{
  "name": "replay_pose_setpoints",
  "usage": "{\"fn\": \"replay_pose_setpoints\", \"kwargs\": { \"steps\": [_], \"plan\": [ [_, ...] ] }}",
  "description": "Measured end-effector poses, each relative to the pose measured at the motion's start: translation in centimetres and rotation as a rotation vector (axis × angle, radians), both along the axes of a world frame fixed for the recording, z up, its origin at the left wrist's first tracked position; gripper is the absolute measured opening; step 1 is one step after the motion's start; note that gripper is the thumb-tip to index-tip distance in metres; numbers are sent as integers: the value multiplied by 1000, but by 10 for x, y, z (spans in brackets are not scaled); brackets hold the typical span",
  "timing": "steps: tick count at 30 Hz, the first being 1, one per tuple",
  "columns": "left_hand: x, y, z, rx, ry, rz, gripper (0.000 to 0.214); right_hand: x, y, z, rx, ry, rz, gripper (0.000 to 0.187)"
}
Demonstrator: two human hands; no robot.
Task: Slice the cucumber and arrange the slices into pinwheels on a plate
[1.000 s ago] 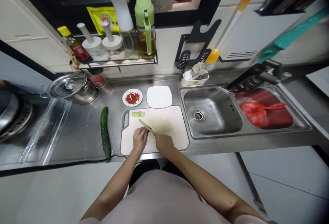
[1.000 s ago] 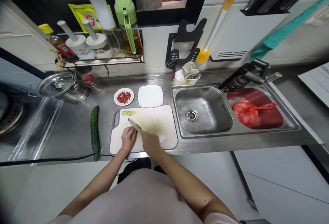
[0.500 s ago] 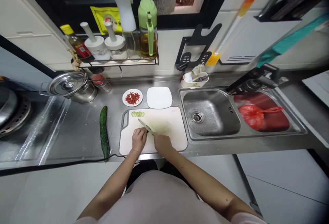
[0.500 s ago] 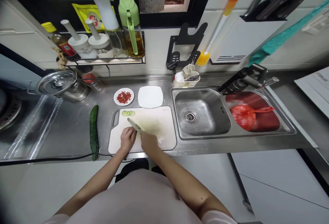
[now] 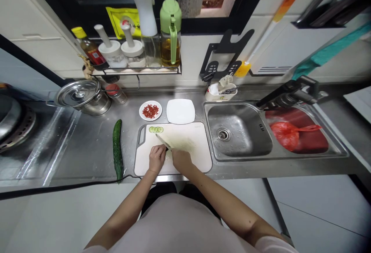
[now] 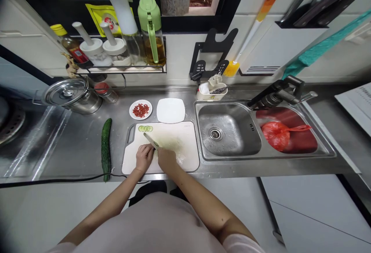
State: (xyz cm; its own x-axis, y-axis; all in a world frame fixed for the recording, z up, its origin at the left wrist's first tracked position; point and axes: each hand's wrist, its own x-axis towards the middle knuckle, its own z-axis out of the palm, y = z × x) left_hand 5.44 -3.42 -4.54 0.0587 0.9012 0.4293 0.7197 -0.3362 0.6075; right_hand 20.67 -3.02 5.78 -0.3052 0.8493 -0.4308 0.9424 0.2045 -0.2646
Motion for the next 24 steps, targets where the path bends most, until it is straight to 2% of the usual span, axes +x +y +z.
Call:
{"fn": "replay_pose_setpoints", "kwargs": {
  "steps": [9,24],
  "plan": [
    [-1,0,-2,-34,-28,30,20,4,-2,8,-50,-68,23,30],
    [-5,5,-4,-92,-94,73,23,9,10,0,-67,-21,81,31]
  ]
}}
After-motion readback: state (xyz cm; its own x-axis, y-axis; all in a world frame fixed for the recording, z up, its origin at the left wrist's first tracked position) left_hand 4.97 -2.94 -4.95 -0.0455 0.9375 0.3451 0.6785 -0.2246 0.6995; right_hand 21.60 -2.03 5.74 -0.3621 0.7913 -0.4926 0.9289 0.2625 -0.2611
